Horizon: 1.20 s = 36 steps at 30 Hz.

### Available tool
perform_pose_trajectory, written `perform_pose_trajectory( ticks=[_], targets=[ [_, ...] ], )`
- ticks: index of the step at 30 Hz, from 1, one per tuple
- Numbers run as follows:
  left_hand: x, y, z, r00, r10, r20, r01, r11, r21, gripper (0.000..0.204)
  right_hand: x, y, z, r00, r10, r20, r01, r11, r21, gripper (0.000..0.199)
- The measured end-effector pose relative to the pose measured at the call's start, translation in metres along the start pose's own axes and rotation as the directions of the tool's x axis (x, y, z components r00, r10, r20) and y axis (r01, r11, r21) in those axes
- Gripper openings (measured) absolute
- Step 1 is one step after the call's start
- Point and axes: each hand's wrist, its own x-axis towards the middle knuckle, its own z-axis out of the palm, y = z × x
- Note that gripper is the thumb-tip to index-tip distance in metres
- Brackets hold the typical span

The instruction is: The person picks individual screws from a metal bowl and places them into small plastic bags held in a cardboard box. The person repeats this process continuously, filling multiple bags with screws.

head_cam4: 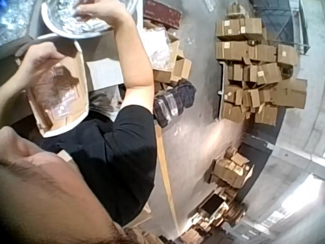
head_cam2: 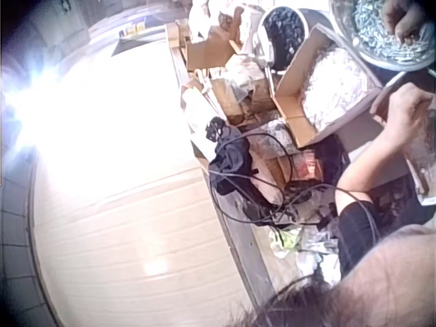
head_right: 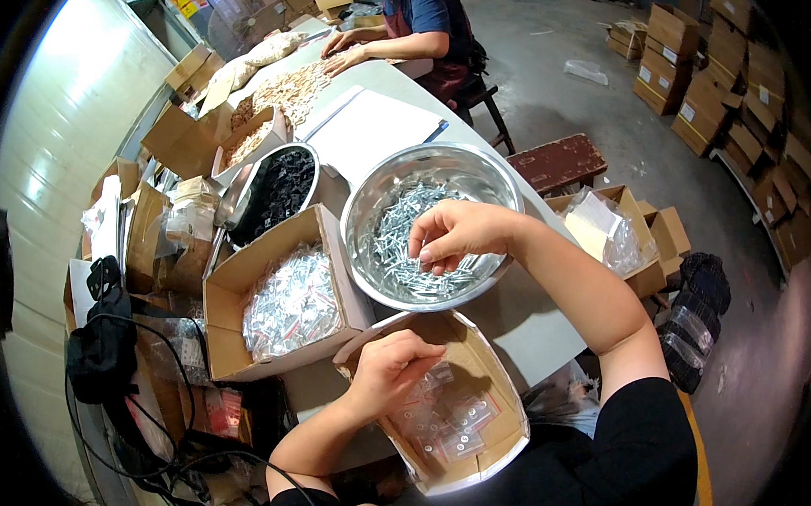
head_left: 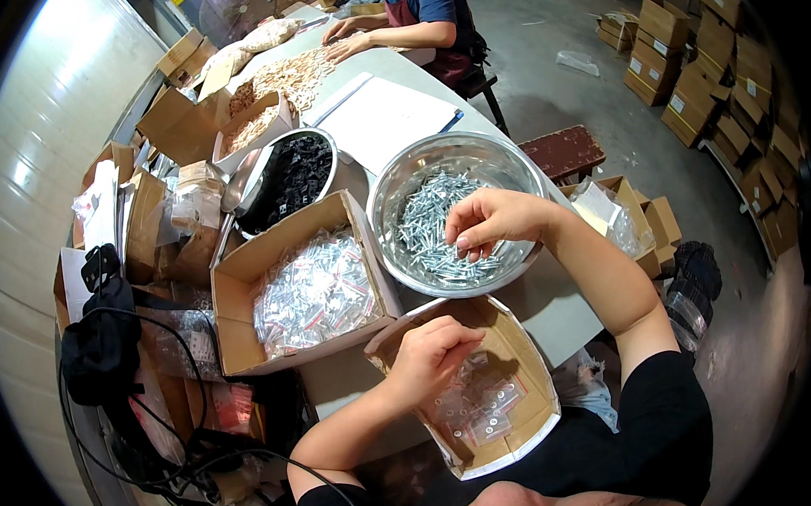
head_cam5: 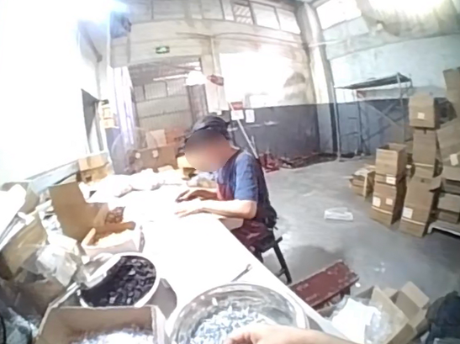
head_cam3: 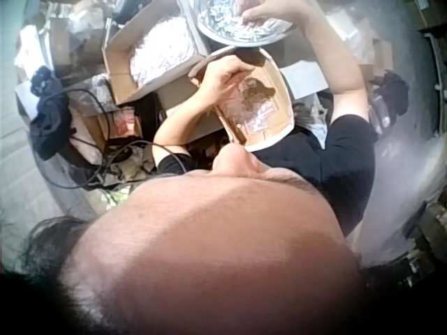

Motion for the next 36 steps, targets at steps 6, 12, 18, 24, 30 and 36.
perform_pose_trajectory(
  ticks=[6,12,18,24,30,36],
  targets=[
    [-0.006,0.000,-0.005,0.993,-0.115,-0.020,0.114,0.993,-0.031,0.019,-0.001,-0.001,0.001,1.000,0.011,0.018,-0.011,1.000,0.020,0.013],
    [-0.007,-0.009,-0.006,0.971,-0.237,-0.042,0.224,0.952,-0.209,0.013,0.003,0.007,-0.003,0.992,-0.101,0.081,0.102,0.995,-0.007,0.011],
    [-0.001,-0.007,-0.005,0.954,-0.296,0.047,0.297,0.914,-0.276,0.010,0.000,0.003,0.000,0.996,-0.082,0.046,0.080,0.996,0.032,0.011],
    [-0.008,-0.002,-0.011,0.935,-0.348,0.074,0.355,0.913,-0.201,0.015,-0.002,-0.003,0.002,0.995,-0.094,0.020,0.093,0.995,0.044,0.011],
    [-0.002,-0.003,-0.007,0.942,-0.312,-0.126,0.249,0.898,-0.364,0.013,-0.002,-0.004,0.003,0.993,-0.117,0.004,0.117,0.993,0.030,0.013],
    [-0.004,-0.005,-0.006,0.952,-0.293,-0.084,0.253,0.912,-0.322,0.006,-0.009,-0.010,0.011,0.992,-0.127,-0.021,0.128,0.990,0.062,0.013]
  ],
)
